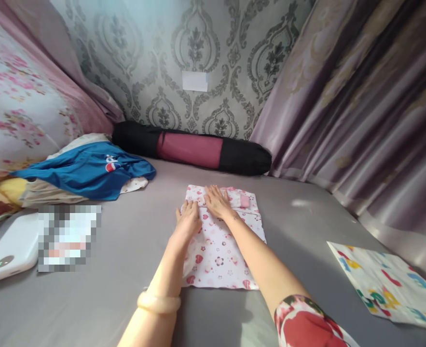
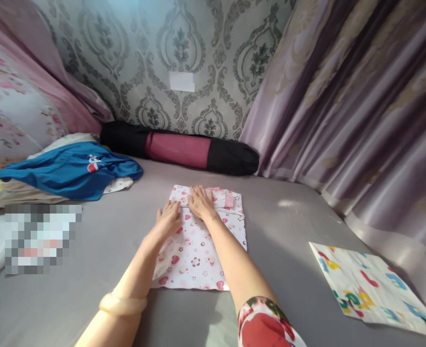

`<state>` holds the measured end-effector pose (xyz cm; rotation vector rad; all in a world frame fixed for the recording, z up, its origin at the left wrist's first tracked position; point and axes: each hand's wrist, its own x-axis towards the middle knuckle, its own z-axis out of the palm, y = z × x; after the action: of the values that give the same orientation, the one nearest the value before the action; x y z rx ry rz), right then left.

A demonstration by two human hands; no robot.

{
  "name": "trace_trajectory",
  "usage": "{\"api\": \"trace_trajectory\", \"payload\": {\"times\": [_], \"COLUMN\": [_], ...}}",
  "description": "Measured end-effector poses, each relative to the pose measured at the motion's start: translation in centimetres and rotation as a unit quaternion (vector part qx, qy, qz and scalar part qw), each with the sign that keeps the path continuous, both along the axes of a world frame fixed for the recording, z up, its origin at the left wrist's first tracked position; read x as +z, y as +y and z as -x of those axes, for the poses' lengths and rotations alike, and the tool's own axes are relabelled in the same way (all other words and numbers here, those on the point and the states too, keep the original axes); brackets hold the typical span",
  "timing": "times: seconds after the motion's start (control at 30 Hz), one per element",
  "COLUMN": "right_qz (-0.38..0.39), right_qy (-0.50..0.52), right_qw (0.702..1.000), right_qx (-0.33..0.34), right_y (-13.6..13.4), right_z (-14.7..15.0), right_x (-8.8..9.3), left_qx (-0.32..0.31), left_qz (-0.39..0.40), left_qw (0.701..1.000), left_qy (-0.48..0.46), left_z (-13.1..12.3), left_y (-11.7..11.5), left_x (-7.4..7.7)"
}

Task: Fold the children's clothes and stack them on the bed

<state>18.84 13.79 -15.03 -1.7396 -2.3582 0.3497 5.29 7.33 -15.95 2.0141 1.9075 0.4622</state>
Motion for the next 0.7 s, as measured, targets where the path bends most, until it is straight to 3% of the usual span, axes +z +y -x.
{"api": "trace_trajectory", "payload": {"times": [0.2, 0.47, 0.7], "right_qz": [-0.02, -0.023, 0.011], "right_qy": [-0.03, -0.048, -0.027], "right_qw": [0.995, 0.993, 0.996], "right_qx": [-0.095, -0.106, -0.086], "right_y": [-0.8, -0.7, -0.5], "right_z": [-2.7, -2.8, -3.2], "right_x": [-0.8, -2.0, -1.0], "left_qx": [-0.012, -0.017, -0.015], "left_qz": [-0.001, 0.019, 0.031], "left_qw": [1.0, 0.999, 0.999], "left_qy": [0.015, 0.037, 0.035], "left_z": [0.0, -0.2, -0.3], "left_y": [0.0, -0.4, -0.4], "left_x": [-0.1, 0.4, 0.8]}}
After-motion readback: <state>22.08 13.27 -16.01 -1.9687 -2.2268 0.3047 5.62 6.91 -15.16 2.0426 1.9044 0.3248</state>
